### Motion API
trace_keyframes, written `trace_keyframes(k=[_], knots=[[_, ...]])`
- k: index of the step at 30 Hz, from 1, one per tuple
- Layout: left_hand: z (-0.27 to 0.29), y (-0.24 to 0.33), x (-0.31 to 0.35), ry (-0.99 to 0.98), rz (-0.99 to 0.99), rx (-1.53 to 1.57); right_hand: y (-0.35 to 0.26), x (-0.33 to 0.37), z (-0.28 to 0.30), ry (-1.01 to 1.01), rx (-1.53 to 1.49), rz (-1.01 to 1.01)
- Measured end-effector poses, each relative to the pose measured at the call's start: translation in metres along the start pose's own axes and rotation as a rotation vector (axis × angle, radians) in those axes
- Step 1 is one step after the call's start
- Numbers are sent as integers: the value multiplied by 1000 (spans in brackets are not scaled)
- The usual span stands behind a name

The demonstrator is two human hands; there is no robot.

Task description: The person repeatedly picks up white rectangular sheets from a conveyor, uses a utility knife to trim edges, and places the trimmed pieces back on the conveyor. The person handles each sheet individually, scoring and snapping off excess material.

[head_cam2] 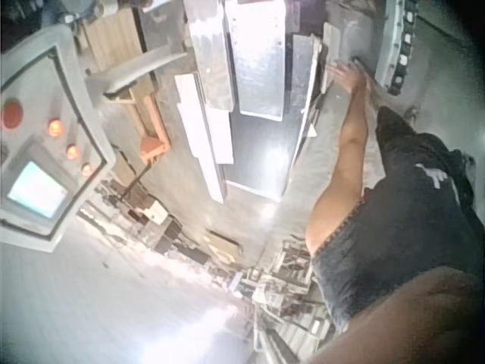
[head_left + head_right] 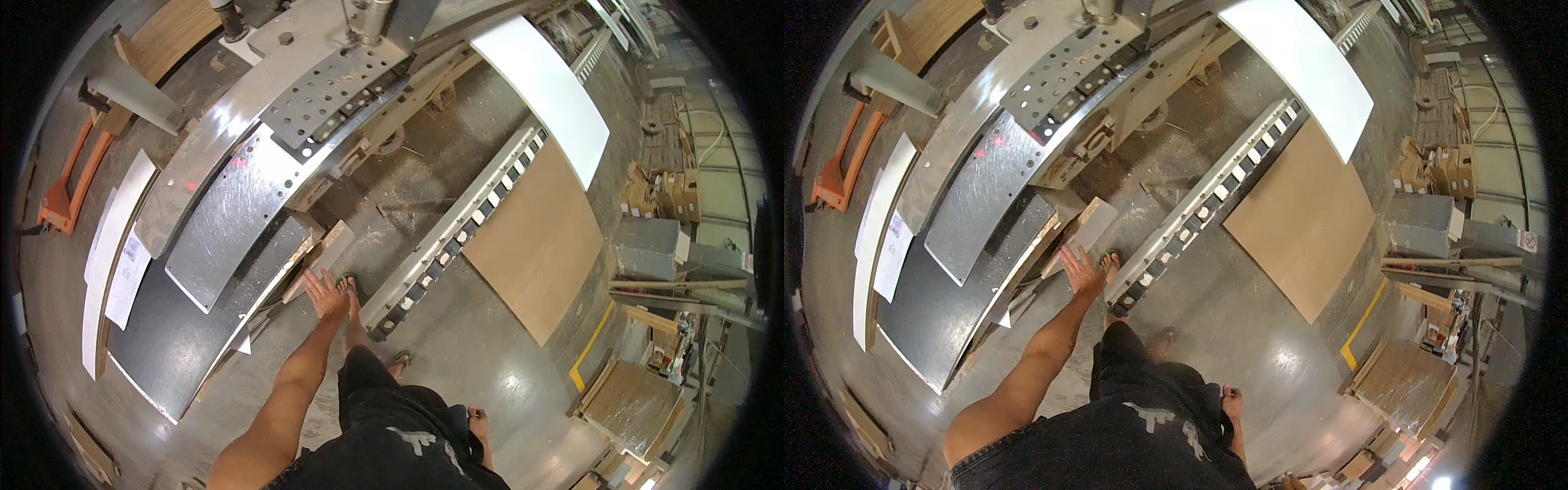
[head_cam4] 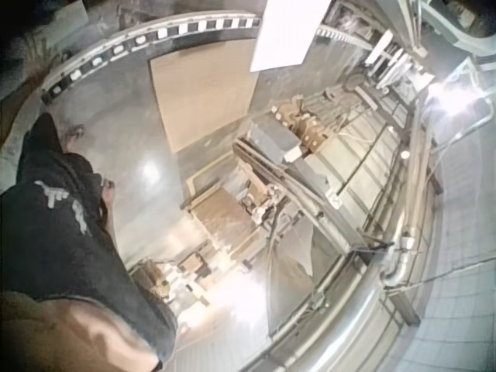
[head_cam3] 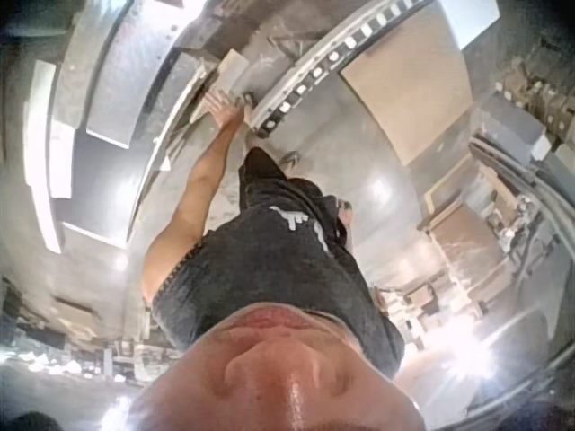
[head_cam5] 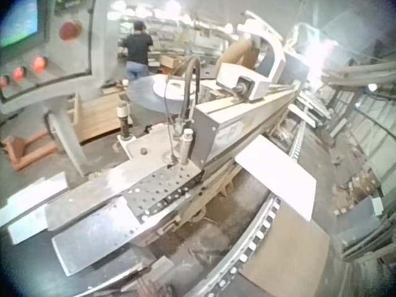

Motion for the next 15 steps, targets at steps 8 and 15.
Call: trace_keyframes(k=[8,15], knots=[[5,-17,-47,-2,66,-163,65,45,13,27,-120,-134],[0,-46,-62,115,-304,-147,131,52,-14,-72,-377,-227]])
Point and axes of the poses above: each hand's wrist, its own x-axis away from the middle knuckle, its own z-axis out of the back of the hand, y = z × x, the point moved 5 cm from there along -x, towards the middle knuckle, and after that the axes turned 7 degrees about -x, right-handed, at the moved point
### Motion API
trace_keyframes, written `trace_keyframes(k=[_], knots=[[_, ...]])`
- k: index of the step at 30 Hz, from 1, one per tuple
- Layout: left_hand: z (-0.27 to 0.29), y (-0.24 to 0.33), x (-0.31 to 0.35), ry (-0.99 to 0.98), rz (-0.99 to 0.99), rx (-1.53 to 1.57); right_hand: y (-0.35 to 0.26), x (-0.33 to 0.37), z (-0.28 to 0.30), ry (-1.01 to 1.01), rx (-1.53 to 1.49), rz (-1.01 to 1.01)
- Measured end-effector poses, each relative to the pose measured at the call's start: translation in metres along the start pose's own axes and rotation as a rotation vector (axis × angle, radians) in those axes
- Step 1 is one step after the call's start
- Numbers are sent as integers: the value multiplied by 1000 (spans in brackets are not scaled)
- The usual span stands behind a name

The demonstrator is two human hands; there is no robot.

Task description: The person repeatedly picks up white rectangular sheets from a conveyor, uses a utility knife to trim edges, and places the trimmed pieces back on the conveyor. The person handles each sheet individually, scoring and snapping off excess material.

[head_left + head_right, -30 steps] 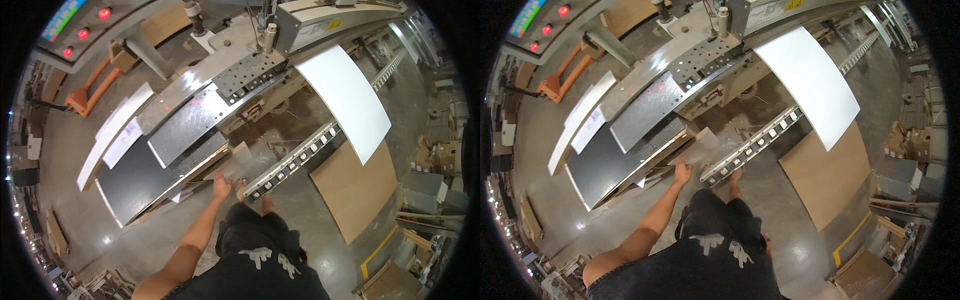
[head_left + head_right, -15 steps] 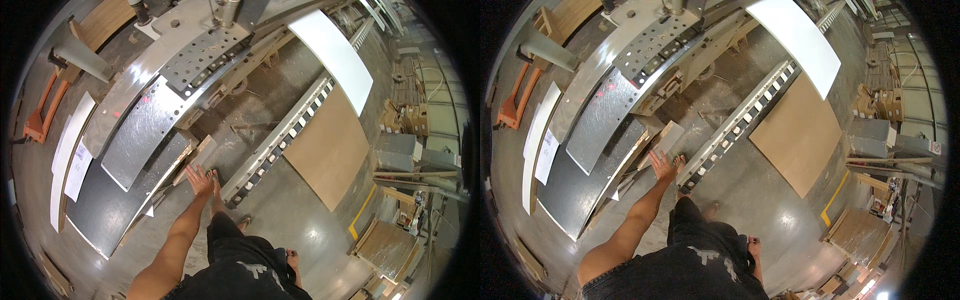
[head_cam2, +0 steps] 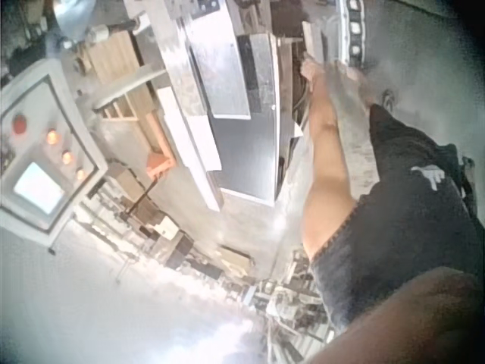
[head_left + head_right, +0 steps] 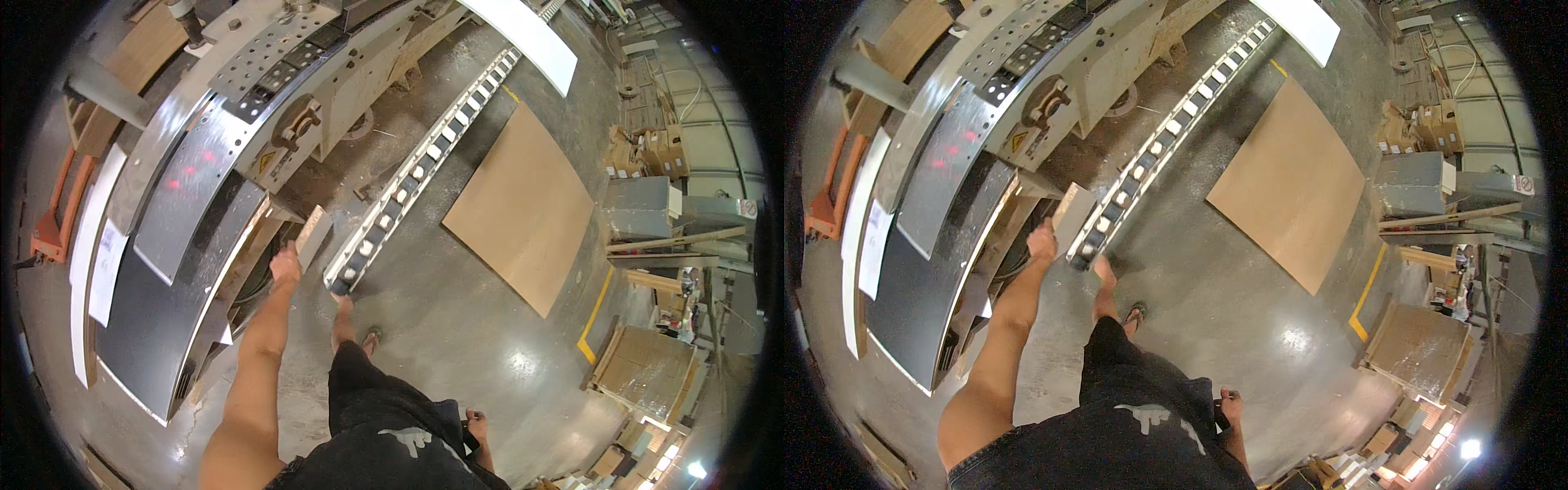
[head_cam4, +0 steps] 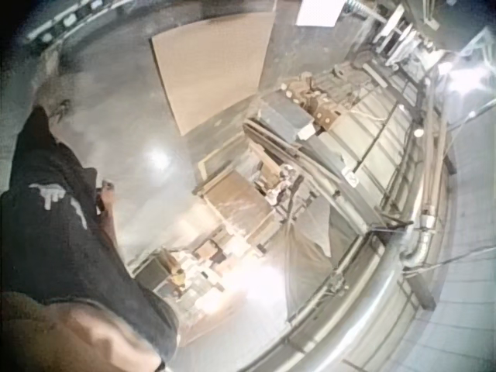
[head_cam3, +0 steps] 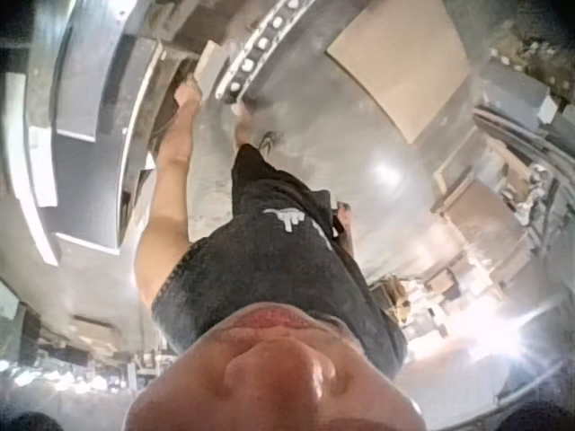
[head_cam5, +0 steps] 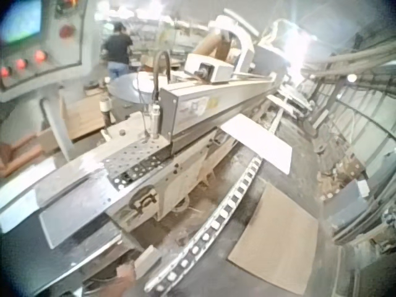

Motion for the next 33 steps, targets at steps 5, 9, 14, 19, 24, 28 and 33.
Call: trace_keyframes(k=[5,9,14,19,24,28,33], knots=[[30,4,132,47,128,126,-11,-27,-9,-21,-34,85],[136,-49,268,245,210,287,-67,-37,-108,-257,534,504],[331,-75,460,387,248,650,-117,-16,-320,-1029,241,597],[439,-119,691,494,531,798,-119,126,-396,-1112,58,197],[434,-152,813,755,478,852,-152,157,-433,-1316,-274,369],[356,-205,904,919,732,999,-204,295,-371,-1271,-119,764],[230,-282,873,1003,949,1373,-281,348,-389,-936,245,1150]])
Point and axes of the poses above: each hand's wrist, its own x-axis away from the middle knuckle, its own z-axis out of the back of the hand, y = z × x, the point moved 5 cm from there along -x, towards the middle knuckle, and after that the axes turned 7 degrees about -x, right-handed, at the moved point
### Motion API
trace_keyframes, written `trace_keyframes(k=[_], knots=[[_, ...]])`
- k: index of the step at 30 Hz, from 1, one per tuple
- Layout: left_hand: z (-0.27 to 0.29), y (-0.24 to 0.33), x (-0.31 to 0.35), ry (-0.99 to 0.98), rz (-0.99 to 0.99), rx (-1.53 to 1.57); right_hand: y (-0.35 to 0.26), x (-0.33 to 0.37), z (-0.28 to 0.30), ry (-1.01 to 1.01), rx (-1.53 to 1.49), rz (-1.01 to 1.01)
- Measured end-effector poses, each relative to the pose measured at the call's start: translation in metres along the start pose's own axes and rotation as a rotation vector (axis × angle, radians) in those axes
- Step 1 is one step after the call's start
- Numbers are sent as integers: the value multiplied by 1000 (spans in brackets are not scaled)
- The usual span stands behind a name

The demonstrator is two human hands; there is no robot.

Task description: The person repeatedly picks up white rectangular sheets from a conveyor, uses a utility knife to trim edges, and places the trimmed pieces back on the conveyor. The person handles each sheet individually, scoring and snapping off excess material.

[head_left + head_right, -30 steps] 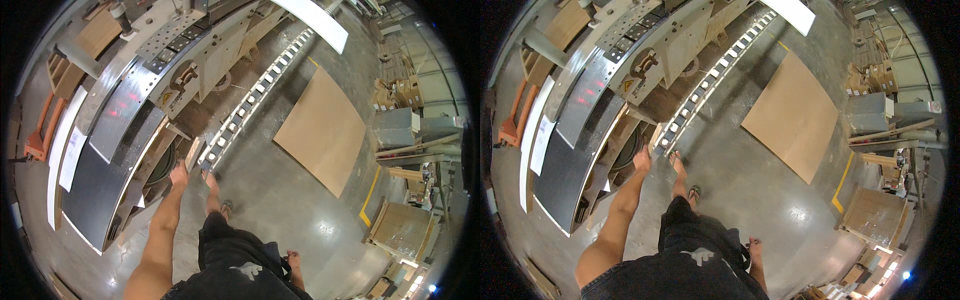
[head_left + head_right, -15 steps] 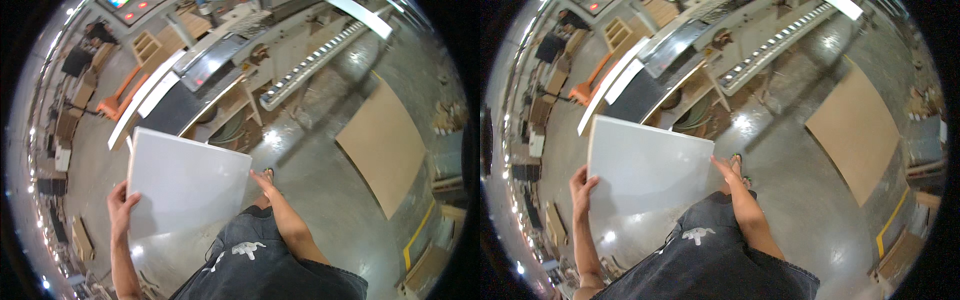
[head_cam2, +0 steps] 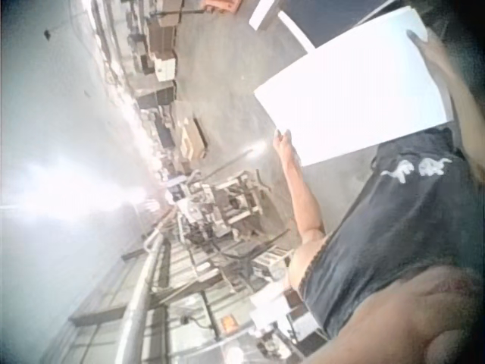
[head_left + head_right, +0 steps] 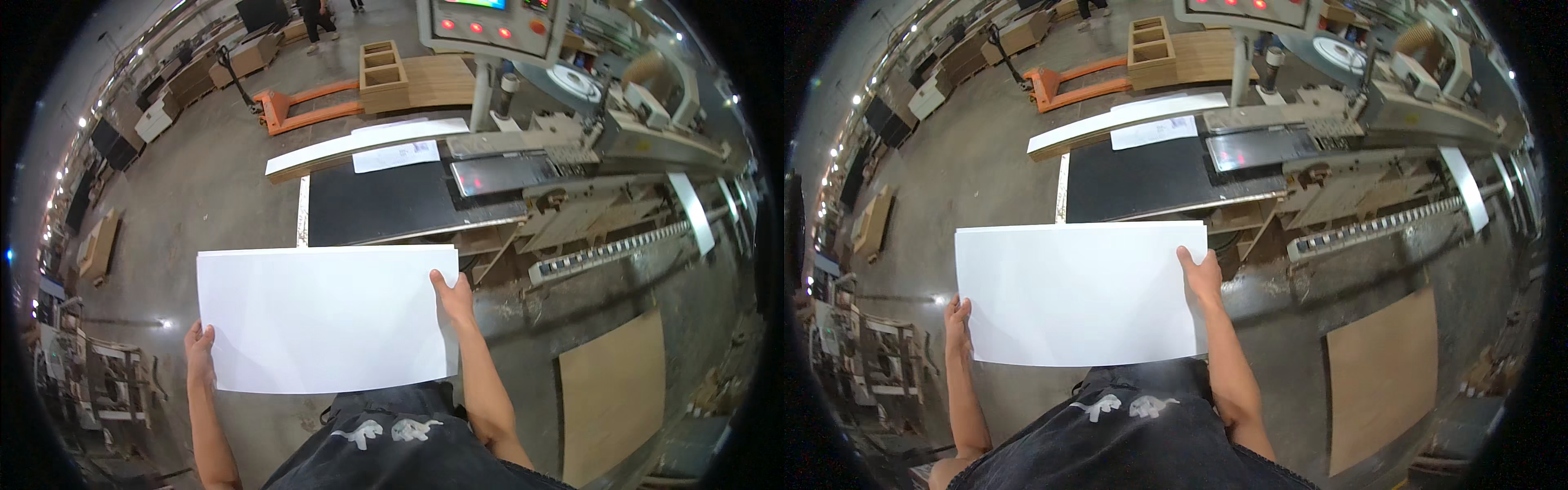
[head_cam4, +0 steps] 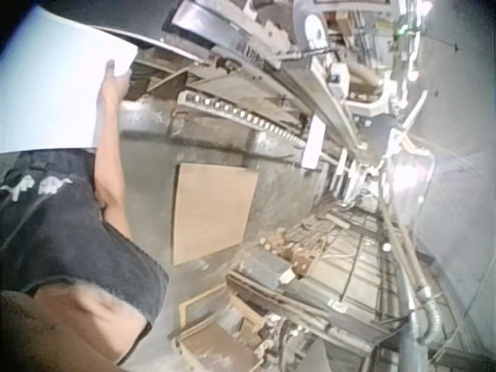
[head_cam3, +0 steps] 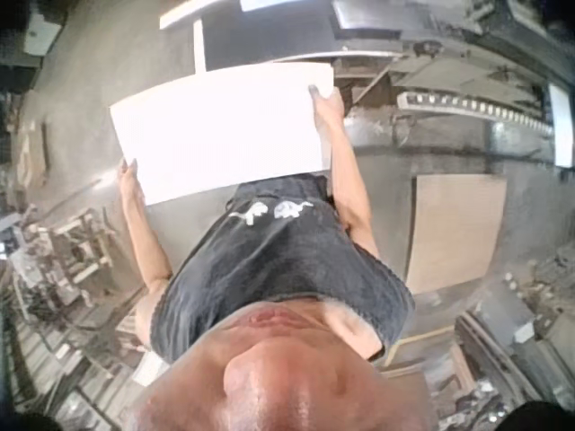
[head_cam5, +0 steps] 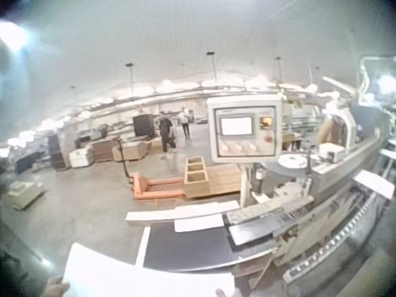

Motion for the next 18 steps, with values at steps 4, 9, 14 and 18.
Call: trace_keyframes(k=[4,9,14,18], knots=[[-24,-61,-86,-40,103,139,-55,-54,-30,24,179,44],[-106,-81,-190,-66,237,199,-77,-145,-62,21,382,66],[-156,-116,-290,-127,254,185,-86,-237,-86,104,495,160],[-180,-108,-331,-147,334,137,-103,-276,-100,90,700,72]])
Point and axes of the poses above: each hand's wrist, its own x-axis away from the middle knuckle, its own z-axis out of the back of the hand, y = z × x, the point moved 5 cm from there along -x, towards the middle knuckle, and after that the axes turned 7 degrees about -x, right-handed, at the moved point
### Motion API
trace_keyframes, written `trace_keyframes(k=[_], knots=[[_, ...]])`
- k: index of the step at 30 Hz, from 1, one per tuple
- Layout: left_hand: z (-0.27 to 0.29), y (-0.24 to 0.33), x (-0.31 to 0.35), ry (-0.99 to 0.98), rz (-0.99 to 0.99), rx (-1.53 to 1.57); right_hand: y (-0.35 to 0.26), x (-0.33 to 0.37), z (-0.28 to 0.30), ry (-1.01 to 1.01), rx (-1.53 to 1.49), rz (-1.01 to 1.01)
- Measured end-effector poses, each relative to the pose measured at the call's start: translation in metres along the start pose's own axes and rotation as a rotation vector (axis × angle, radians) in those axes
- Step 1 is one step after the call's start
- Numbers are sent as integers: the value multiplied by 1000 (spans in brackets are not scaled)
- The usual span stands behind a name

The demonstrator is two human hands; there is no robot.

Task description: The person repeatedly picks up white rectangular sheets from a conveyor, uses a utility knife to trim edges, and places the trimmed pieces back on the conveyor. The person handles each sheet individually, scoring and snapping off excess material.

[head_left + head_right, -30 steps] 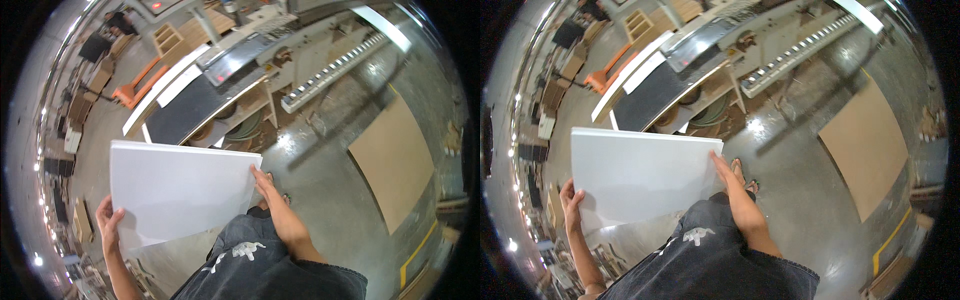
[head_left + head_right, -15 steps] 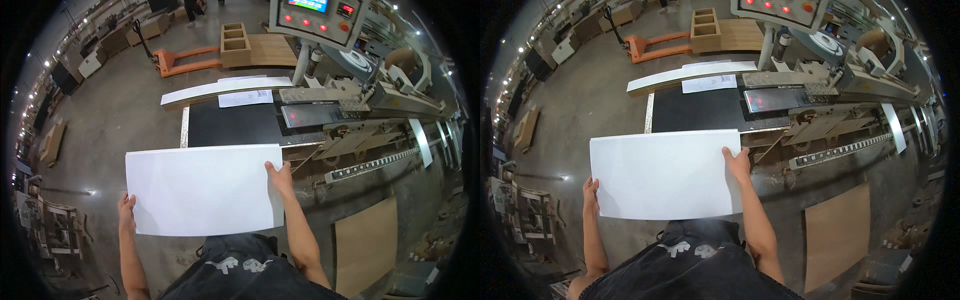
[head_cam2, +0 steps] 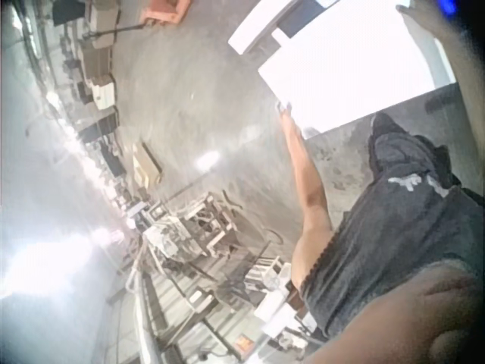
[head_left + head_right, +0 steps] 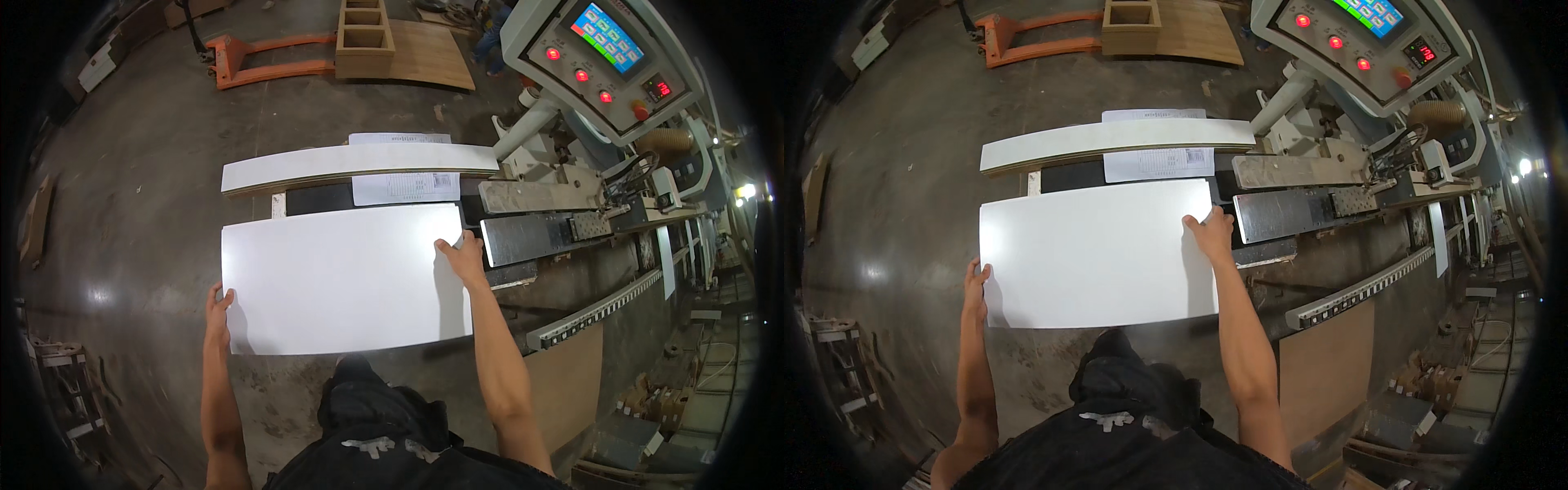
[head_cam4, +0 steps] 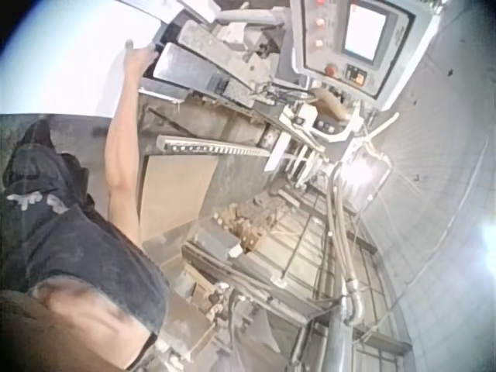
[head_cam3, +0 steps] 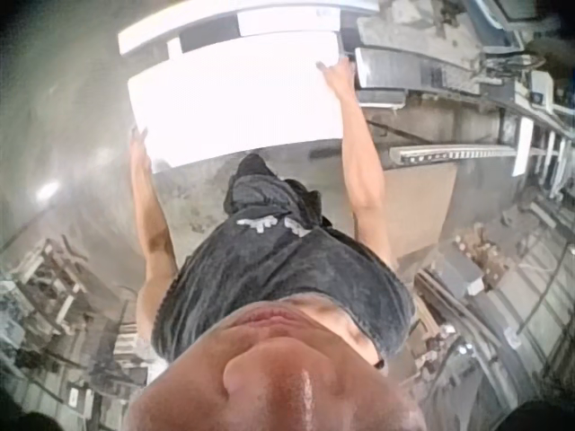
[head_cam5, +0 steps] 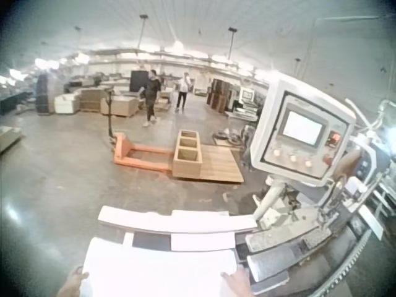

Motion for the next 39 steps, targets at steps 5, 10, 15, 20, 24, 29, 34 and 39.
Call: trace_keyframes(k=[5,10,15,20,24,29,34,39], knots=[[39,-27,-71,18,-353,-463,21,34,3,70,24,77],[-53,31,-3,278,-730,-1074,180,172,-29,296,-910,-648],[-211,94,25,-171,-1069,-1155,61,236,-121,-577,-1389,-762],[-271,104,-32,-133,-1050,-1241,38,218,-173,-387,-1508,-715],[-274,102,-29,-70,-1108,-1358,37,230,-175,-276,-1505,-652],[-251,88,-11,-118,-1039,-1435,38,251,-169,-241,-1586,-642],[-235,80,1,-110,-1016,-1348,39,272,-159,-189,-1367,-618],[-203,97,-1,-144,-968,-1333,43,288,-124,-400,-1277,-327]])
Point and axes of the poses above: each hand's wrist, its own x-axis away from the middle knuckle, its own z-axis out of the back of the hand, y = z × x, the point moved 5 cm from there along -x, towards the middle knuckle, and after that the axes turned 7 degrees about -x, right-handed, at the moved point
